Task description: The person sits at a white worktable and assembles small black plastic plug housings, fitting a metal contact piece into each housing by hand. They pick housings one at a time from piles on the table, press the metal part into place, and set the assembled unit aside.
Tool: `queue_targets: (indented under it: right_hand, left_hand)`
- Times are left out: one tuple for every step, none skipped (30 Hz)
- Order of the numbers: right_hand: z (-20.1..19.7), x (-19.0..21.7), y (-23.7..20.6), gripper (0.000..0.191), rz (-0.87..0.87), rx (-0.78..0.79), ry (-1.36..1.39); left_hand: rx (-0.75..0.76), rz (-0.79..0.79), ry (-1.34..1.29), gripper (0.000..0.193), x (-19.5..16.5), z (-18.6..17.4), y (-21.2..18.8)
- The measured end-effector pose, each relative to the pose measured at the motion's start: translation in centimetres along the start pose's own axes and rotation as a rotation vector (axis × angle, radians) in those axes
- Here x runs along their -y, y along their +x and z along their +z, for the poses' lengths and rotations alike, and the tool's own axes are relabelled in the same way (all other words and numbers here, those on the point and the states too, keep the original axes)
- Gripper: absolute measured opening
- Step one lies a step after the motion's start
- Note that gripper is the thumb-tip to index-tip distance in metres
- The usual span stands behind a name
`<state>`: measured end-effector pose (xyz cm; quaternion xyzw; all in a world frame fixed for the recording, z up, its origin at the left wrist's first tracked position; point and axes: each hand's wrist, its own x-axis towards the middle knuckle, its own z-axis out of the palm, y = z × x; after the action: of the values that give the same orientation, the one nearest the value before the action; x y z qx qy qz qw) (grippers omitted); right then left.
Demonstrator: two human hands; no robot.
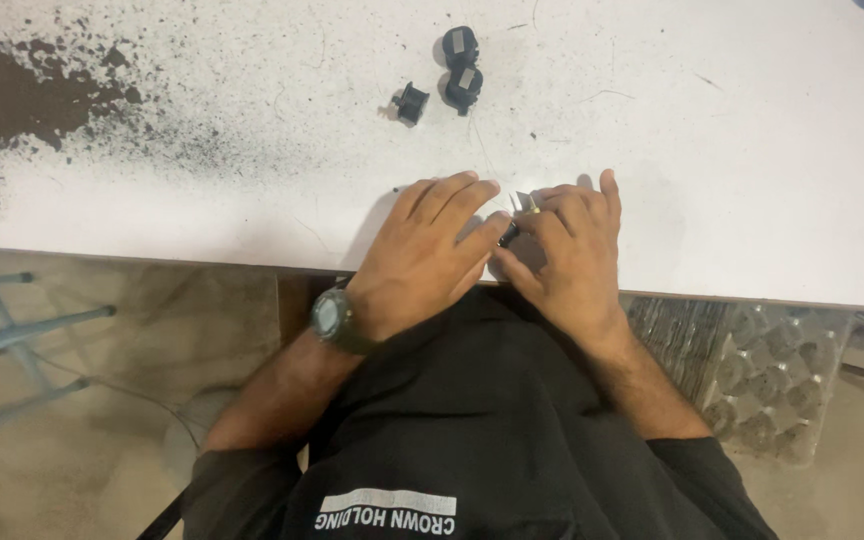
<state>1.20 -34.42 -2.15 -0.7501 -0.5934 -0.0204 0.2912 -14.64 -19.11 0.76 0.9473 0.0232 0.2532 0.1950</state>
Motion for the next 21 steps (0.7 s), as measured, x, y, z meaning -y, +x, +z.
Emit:
queue_targets:
  right_hand:
    - [0.0,0.1,-0.1,0.041,0.001,-0.004,-0.01]
    - [0.1,0.2,-0.2,0.041,0.008,-0.009,-0.009]
    - [0.1,0.3,-0.3,0.042,0.019,-0.018,-0.011]
    - [0.1,0.3,-0.5,0.042,0.036,-0.026,-0.016]
    - [0.2,0.4,-0.6,0.04,0.05,-0.038,-0.024]
    - [0.4,0.5,-0.6,0.039,0.063,-0.052,-0.032]
    - [0.5,0.5,-0.6,0.037,0.073,-0.067,-0.041]
    - [0.5,0.5,-0.7,0.038,0.077,-0.073,-0.038]
    - [0.6,0.5,-0.8,0.038,0.078,-0.074,-0.034]
    - [0.7,0.5,-0.9,0.038,0.075,-0.074,-0.026]
    - [0.7,0.4,-1.0,0.041,0.07,-0.068,-0.007]
    - [0.6,0.3,-1.3,0.044,0.064,-0.061,0.012]
    - [0.5,0.2,-1.6,0.047,0.057,-0.055,0.03]
    - [0.5,0.1,-1.9,0.04,0.041,-0.098,0.041]
    - [0.5,-0.1,-2.3,0.034,0.026,-0.139,0.052]
    - [0.6,-0.2,-2.7,0.028,0.013,-0.179,0.062]
    - [0.9,-0.3,-3.0,0.028,-0.018,-0.199,0.087]
    - [1.3,-0.4,-3.3,0.028,-0.046,-0.219,0.112]
    - [1.6,-0.5,-3.5,0.027,-0.072,-0.241,0.135]
    - [1.9,-0.5,-3.8,0.029,-0.062,-0.243,0.214]
    - [2.2,-0.3,-4.0,0.031,-0.052,-0.247,0.293]
  left_hand:
    - [-0.011,0.001,0.069,0.032,0.0,0.6,0.0]
    - [-0.035,0.0,0.093,0.029,0.0,1.0,-0.3]
    - [-0.059,0.006,0.114,0.027,0.0,1.4,-0.6]
    - [-0.082,0.015,0.13,0.024,-0.1,1.9,-0.9]
    - [-0.099,-0.003,0.112,0.023,-0.2,2.3,-1.3]
    - [-0.117,-0.022,0.097,0.022,-0.2,2.6,-1.6]
    - [-0.137,-0.039,0.083,0.022,-0.3,2.9,-1.9]
    - [-0.137,-0.067,0.078,0.022,-0.3,3.1,-2.0]
    - [-0.137,-0.102,0.075,0.022,-0.4,3.3,-2.2]
    - [-0.138,-0.139,0.074,0.022,-0.5,3.4,-2.4]
    - [-0.149,-0.157,0.048,0.022,-0.5,3.5,-2.5]
    - [-0.16,-0.175,0.023,0.023,-0.7,3.6,-2.5]
    - [-0.172,-0.192,-0.003,0.023,-0.7,3.7,-2.5]
    - [-0.186,-0.193,-0.001,0.023,-0.8,3.9,-2.5]
    - [-0.199,-0.194,-0.001,0.023,-0.8,4.0,-2.5]
    - [-0.211,-0.194,-0.004,0.023,-0.8,4.1,-2.6]
    - [-0.202,-0.199,0.011,0.022,-0.8,4.3,-2.6]
    - [-0.191,-0.202,0.023,0.02,-0.7,4.5,-2.6]
    - [-0.179,-0.203,0.035,0.019,-0.7,4.6,-2.6]
    - [-0.178,-0.218,0.024,0.018,-0.7,4.7,-2.7]
    - [-0.176,-0.233,0.013,0.017,-0.6,4.7,-2.7]
